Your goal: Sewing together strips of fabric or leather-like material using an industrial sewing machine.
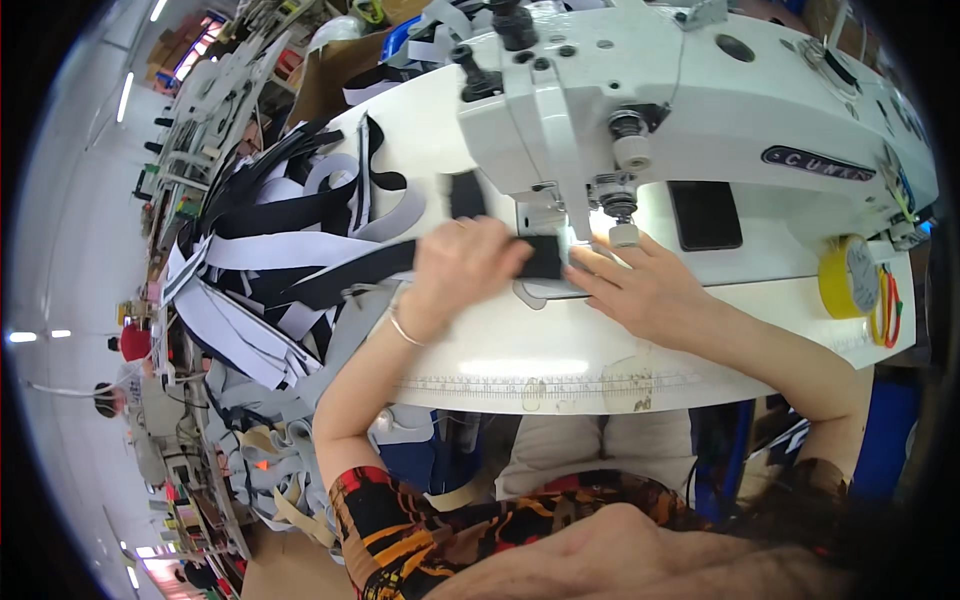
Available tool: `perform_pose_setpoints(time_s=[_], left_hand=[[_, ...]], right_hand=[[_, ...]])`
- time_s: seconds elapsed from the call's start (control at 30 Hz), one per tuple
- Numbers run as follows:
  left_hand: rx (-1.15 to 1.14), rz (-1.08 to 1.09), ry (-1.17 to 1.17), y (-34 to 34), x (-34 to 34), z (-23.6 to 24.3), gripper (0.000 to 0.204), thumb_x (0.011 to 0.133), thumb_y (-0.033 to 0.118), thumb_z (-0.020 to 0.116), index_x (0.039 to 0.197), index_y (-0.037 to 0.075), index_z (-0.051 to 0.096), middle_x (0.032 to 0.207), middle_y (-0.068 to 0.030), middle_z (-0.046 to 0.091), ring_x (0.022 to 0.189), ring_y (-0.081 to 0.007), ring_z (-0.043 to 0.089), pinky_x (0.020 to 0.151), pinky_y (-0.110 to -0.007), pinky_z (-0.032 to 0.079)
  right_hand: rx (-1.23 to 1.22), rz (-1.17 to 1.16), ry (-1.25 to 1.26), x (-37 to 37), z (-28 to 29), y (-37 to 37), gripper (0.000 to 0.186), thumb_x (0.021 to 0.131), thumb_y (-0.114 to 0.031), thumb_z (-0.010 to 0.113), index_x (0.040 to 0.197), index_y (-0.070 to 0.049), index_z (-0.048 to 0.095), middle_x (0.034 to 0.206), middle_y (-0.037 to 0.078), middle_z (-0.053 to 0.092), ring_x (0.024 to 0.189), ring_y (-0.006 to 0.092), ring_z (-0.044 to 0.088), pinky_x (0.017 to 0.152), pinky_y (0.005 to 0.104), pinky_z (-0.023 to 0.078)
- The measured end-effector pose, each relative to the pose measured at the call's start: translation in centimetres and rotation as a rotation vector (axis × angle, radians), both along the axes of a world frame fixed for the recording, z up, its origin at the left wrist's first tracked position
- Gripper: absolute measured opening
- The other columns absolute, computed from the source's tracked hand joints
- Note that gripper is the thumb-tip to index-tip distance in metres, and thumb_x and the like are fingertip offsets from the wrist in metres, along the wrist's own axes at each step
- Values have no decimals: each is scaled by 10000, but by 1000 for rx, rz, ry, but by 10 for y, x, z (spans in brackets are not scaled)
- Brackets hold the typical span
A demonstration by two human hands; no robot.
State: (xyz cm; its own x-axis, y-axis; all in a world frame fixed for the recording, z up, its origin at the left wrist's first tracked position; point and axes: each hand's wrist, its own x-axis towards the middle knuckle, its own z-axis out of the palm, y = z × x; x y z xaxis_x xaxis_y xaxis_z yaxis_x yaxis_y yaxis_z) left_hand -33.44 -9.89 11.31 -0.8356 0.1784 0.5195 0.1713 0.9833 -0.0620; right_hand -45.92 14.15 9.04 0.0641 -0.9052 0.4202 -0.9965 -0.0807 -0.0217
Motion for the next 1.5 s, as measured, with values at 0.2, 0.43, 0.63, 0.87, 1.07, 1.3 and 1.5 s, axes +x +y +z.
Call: perform_pose_setpoints(time_s=[0.2,0.43,0.63,0.87,1.07,1.3,1.5], left_hand=[[-84,-124,63,5,-22,17,230,791,256,747,886,84,627,788,-48,624,674,-212,602,591,-326,478],[114,-91,-168,26,-7,4,488,789,319,737,1187,61,621,1003,-69,610,840,-245,576,747,-358,458],[121,-102,-274,21,-7,18,478,745,150,657,1201,23,593,1065,-104,591,916,-270,582,810,-380,462],[-55,-83,-192,28,-5,21,546,666,70,635,1209,54,587,1006,-108,639,874,-311,624,803,-428,515],[61,-136,0,47,-6,13,456,599,8,695,1038,126,729,948,-50,625,846,-224,616,692,-338,484],[252,-155,-139,43,-4,2,459,601,-30,692,1040,101,706,1037,-63,655,960,-278,639,803,-380,519],[312,-116,-129,44,-9,2,438,685,-21,686,1085,150,725,1036,-38,656,955,-253,619,808,-334,516]], right_hand=[[-16,-2,12,-7,0,2,432,850,-237,662,1237,-54,604,1246,65,572,1042,250,548,1008,431,408],[38,-166,72,6,6,15,412,811,-125,620,1219,-71,618,934,65,544,891,211,541,745,323,450],[-28,-186,0,8,2,19,413,803,-122,610,1215,-82,622,859,39,496,759,166,497,599,280,394],[-17,-187,10,-1,1,21,413,818,-130,605,1231,-126,627,854,29,490,781,160,495,605,277,380],[15,-191,-28,0,5,21,333,808,-126,609,1140,-112,635,854,31,492,792,161,500,599,271,387],[20,-237,-19,0,8,24,276,786,-140,639,1063,-135,632,856,43,475,774,175,519,600,297,420],[41,-237,-19,-1,7,24,289,783,-138,635,1072,-139,632,855,41,469,772,169,515,600,292,417]])
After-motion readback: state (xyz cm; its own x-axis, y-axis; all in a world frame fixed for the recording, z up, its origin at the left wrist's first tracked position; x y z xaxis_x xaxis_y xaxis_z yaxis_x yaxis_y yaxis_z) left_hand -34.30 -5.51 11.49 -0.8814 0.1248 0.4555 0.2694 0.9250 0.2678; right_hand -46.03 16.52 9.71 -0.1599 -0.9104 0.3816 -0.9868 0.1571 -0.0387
